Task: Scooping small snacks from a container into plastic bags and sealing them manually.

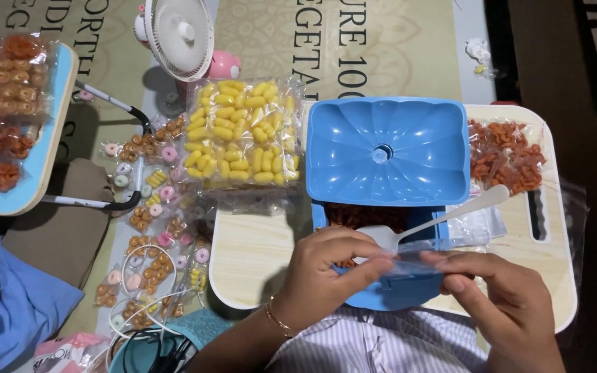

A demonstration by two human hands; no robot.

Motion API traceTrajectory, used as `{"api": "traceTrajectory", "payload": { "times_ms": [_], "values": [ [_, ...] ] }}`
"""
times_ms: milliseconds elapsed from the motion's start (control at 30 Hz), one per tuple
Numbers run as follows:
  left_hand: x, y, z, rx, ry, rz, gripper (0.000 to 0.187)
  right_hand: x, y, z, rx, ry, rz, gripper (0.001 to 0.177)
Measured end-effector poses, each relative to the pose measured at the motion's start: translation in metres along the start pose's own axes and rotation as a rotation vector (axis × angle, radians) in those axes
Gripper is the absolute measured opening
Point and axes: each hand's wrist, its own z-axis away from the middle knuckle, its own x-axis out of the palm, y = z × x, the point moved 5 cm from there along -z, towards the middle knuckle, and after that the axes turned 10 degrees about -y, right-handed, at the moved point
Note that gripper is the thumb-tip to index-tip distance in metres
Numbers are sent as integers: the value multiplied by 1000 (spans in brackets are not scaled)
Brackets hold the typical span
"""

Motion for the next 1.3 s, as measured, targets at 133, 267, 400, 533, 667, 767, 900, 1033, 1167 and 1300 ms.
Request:
{"api": "traceTrajectory", "payload": {
  "times_ms": [133,267,400,533,667,767,900,1033,1167,1300],
  "values": [
    [-14,-30,14,-130,151,261,9,-21,-1,2,-258,329,96,19],
    [-21,-62,36,-162,290,412,12,-97,81,-26,-528,422,338,15],
    [-9,-74,45,-166,327,525,15,-82,95,-60,-193,275,54,66],
    [1,-75,45,-110,283,509,13,-60,106,-67,-33,124,-98,63],
    [5,-70,42,-110,239,472,18,-53,113,-53,-28,93,-158,37],
    [9,-73,42,-183,221,404,20,-39,94,-29,-115,37,91,40],
    [13,-72,43,-132,201,263,21,-42,70,-4,-322,72,273,30],
    [12,-67,42,-141,201,280,21,-43,55,2,-474,30,604,38],
    [11,-69,41,-196,198,285,28,-24,74,-19,-369,-145,629,36],
    [11,-66,40,-182,175,282,26,-30,89,-22,-262,-6,460,31]
  ]
}}
